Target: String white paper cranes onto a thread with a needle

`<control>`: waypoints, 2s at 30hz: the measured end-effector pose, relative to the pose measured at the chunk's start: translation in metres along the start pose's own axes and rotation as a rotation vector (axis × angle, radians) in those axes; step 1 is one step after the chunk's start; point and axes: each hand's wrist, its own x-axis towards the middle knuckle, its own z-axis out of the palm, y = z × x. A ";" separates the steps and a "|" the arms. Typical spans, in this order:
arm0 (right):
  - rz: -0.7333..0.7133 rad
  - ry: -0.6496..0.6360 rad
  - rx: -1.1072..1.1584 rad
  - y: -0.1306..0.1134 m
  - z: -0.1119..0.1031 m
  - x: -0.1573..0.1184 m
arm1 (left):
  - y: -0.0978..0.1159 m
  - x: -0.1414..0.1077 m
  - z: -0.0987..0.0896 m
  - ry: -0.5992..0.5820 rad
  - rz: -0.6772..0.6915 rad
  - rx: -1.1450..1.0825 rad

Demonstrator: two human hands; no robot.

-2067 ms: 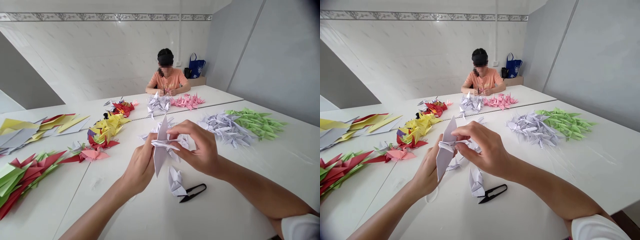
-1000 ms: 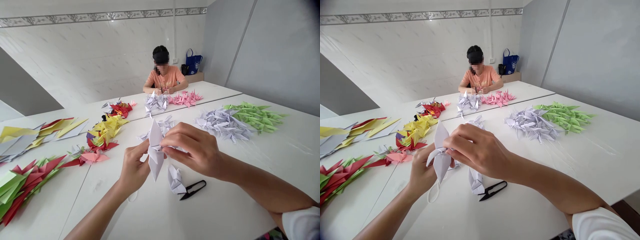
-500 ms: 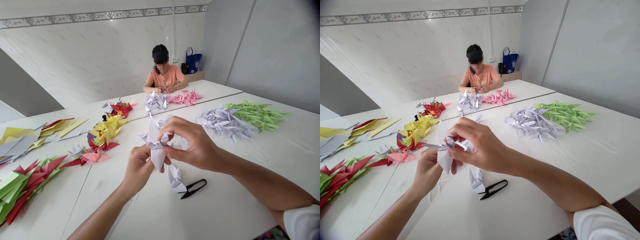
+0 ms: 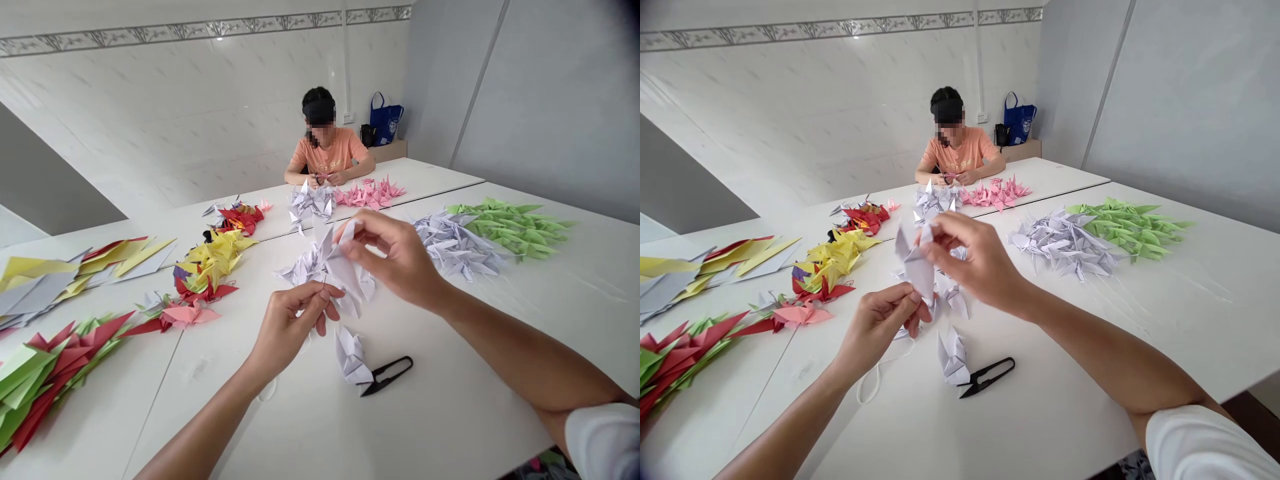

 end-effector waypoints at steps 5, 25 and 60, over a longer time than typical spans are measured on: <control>0.196 -0.061 -0.349 0.050 -0.018 0.014 | -0.007 0.007 -0.005 -0.022 -0.098 0.016; 0.236 -0.845 -0.506 0.065 -0.003 -0.001 | 0.001 0.012 -0.019 0.180 -0.078 0.002; 0.005 -0.075 -0.340 0.030 -0.016 0.008 | -0.004 0.007 -0.014 0.317 0.132 0.220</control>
